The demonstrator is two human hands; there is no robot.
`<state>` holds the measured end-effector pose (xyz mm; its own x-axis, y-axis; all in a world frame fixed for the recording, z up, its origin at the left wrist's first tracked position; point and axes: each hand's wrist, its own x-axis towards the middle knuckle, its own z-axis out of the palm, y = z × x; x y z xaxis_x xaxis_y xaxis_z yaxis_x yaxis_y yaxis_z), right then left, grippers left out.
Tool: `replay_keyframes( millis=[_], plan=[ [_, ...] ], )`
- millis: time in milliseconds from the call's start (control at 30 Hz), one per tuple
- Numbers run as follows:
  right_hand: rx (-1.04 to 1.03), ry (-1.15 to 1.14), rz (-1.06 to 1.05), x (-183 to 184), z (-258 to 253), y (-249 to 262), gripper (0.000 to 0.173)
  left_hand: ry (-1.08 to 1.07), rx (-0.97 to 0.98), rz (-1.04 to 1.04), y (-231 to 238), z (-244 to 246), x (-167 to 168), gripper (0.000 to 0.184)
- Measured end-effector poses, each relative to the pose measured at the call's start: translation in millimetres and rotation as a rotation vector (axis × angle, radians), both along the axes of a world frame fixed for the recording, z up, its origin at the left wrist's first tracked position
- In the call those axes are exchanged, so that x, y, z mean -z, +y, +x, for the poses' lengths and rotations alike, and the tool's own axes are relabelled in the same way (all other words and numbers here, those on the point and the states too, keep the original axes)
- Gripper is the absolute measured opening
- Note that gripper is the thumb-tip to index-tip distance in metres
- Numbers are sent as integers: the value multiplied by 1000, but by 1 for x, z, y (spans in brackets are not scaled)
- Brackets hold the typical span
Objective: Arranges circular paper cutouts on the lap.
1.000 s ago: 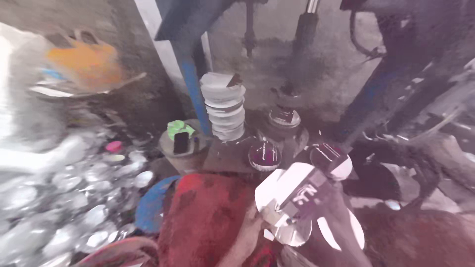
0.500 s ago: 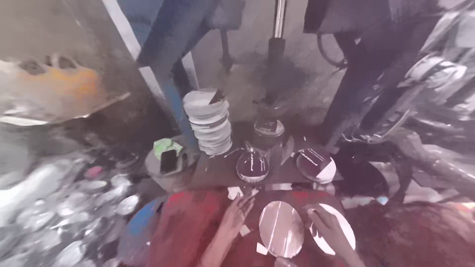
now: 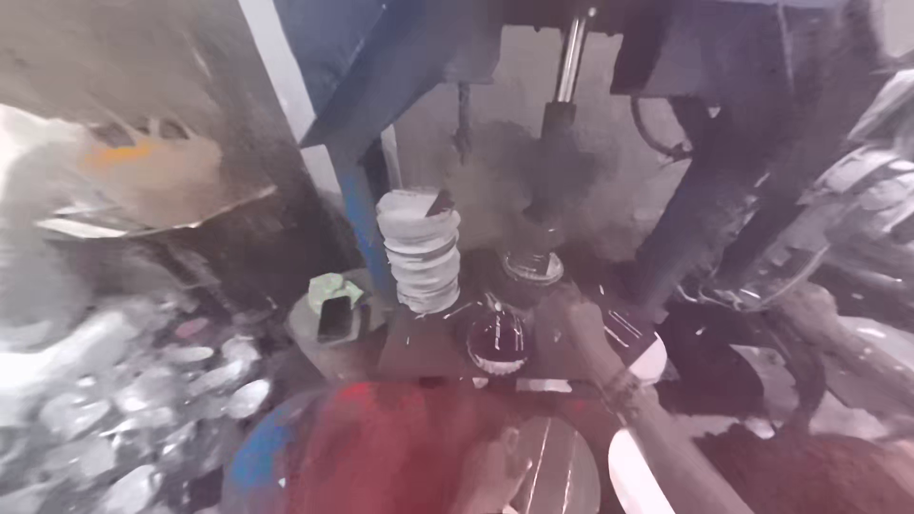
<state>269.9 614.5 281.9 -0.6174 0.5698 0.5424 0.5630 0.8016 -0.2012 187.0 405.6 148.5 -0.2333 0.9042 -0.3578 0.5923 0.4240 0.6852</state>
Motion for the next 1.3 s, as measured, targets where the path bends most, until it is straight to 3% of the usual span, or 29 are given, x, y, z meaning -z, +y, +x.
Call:
replay_keyframes(
  millis=[100, 167, 200, 300, 367, 433, 467, 500, 533, 600, 667, 767, 833, 900, 1067, 1300],
  plan=[
    [-38, -78, 9, -7, -43, 47, 35, 69, -28, 5, -10, 12, -26, 59],
    [-38, -212, -59, -14, -59, 58, 39, 26, -36, -100, -16, 15, -51, 60],
    [-15, -294, -106, -18, -64, 58, 40, 69, -26, 174, -20, 10, -18, 62],
    [39, -447, -193, -20, -69, 48, 35, -200, -241, 85, 1, 15, 12, 71],
    [85, -453, -206, -23, -64, 34, 34, -307, -188, 170, -2, 12, 25, 63],
    [14, -239, -32, -3, -50, 24, 29, -308, -37, 766, -5, 5, 96, 50],
    [-81, -118, 91, 10, -41, 18, 26, -432, -100, 403, -10, 8, 58, 44],
    [-188, -31, 190, 22, -32, 11, 24, -478, -228, 216, -5, 16, 37, 40],
    [-277, 16, 241, 35, -23, 4, 23, -471, -310, 189, -2, 24, 30, 39],
    [-361, 29, 204, 49, 3, -17, 28, -495, -367, 264, -2, 27, 32, 39],
    [-224, -37, 33, 57, 40, -42, 37, -588, -434, 338, -4, 24, 30, 31],
    [-16, -212, -477, 63, 87, -64, 47, -633, -563, 468, -2, 26, 30, 22],
    [-14, -131, -699, 68, 109, -70, 41, -653, -585, 512, -2, 27, 25, 25],
    [12, 86, -732, 76, 125, -76, 35, -744, -515, 560, -4, 30, 17, 30],
    [59, 554, -847, 92, 145, -77, 41, -986, -282, 552, -15, 34, 9, 38],
    [-26, 695, -837, 100, 161, -91, 50, -810, -509, 563, -15, 42, -11, 38]
  ],
)
